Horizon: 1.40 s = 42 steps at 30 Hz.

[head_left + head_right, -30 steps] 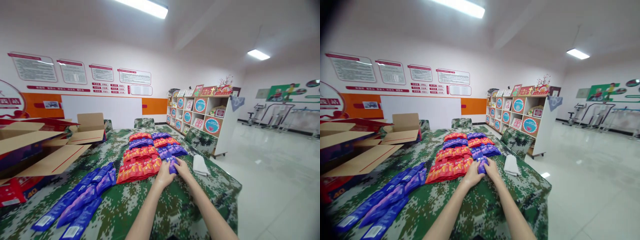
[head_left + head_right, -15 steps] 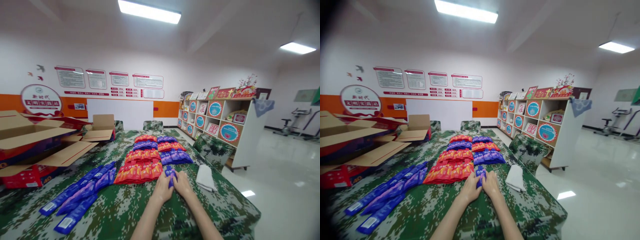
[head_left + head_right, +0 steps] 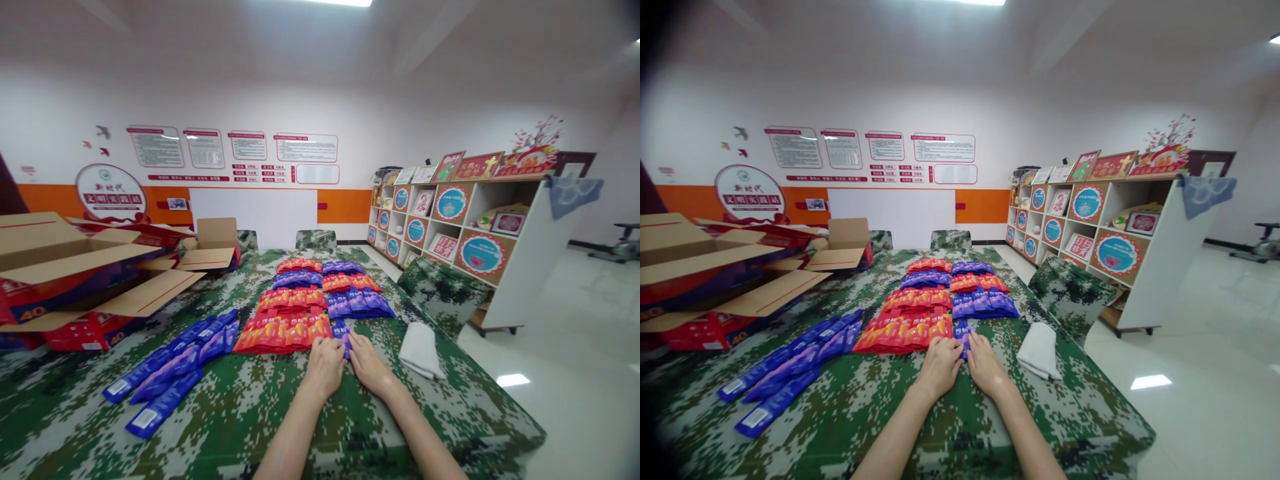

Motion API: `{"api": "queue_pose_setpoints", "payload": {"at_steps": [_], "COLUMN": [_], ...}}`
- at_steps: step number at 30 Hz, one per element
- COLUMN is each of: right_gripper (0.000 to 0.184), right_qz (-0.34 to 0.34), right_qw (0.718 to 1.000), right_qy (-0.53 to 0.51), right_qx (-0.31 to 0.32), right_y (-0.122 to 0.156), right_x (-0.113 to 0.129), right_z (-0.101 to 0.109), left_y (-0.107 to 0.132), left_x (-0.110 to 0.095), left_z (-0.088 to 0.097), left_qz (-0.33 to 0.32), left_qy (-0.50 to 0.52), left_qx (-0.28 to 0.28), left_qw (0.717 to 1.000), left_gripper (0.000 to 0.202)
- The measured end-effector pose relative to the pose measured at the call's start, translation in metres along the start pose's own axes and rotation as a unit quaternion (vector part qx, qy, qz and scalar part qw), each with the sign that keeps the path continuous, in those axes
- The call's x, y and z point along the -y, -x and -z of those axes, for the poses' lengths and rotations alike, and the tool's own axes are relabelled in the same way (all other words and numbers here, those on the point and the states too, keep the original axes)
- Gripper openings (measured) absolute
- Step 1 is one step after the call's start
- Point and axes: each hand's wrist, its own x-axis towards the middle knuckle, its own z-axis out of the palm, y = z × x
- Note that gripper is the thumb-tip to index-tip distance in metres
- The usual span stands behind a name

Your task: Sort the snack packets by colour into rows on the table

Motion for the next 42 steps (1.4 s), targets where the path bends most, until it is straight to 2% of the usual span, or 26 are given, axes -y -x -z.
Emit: {"api": "queue_pose_setpoints", "payload": {"at_steps": [9, 16, 19, 22, 25, 28, 30, 33, 37, 39, 42], "right_gripper": [0.047, 0.048, 0.047, 0.047, 0.047, 0.044, 0.043, 0.043, 0.036, 0.03, 0.024], "right_qz": [0.043, 0.071, 0.08, 0.069, 0.053, 0.054, 0.059, 0.059, 0.036, -0.023, -0.088], "right_qw": [0.998, 0.995, 0.994, 0.993, 0.989, 0.985, 0.983, 0.975, 0.977, 0.981, 0.978], "right_qy": [0.012, 0.032, 0.036, 0.03, 0.003, -0.062, -0.118, -0.193, -0.211, -0.187, -0.164], "right_qx": [-0.038, -0.064, -0.068, -0.091, -0.138, -0.149, -0.129, -0.094, -0.008, 0.048, 0.096], "right_y": [-0.001, -0.005, -0.006, -0.008, -0.019, -0.044, -0.069, -0.118, -0.191, -0.222, -0.257], "right_x": [-0.007, -0.017, -0.023, -0.023, -0.005, 0.041, 0.084, 0.152, 0.224, 0.246, 0.264], "right_z": [-0.011, -0.025, -0.03, -0.026, -0.014, -0.005, -0.007, -0.022, -0.055, -0.069, -0.086], "left_y": [0.002, 0.005, 0.007, 0.01, 0.014, 0.019, 0.026, 0.043, 0.072, 0.083, 0.091], "left_x": [0.002, 0.008, 0.01, 0.012, 0.025, 0.062, 0.098, 0.163, 0.241, 0.267, 0.29], "left_z": [0.003, -0.003, -0.004, 0.005, 0.026, 0.059, 0.084, 0.119, 0.149, 0.154, 0.153], "left_qz": [0.006, 0.003, 0.006, 0.006, 0.018, 0.052, 0.09, 0.177, 0.31, 0.326, 0.307], "left_qy": [-0.031, -0.05, -0.049, -0.024, 0.004, 0.007, -0.012, -0.057, -0.097, -0.1, -0.096], "left_qx": [-0.011, -0.005, -0.021, -0.053, -0.096, -0.132, -0.149, -0.144, -0.06, -0.006, 0.05], "left_qw": [0.999, 0.999, 0.999, 0.998, 0.995, 0.99, 0.985, 0.972, 0.944, 0.94, 0.946], "left_gripper": [0.011, 0.013, 0.015, 0.023, 0.025, 0.029, 0.035, 0.041, 0.054, 0.058, 0.054]}}
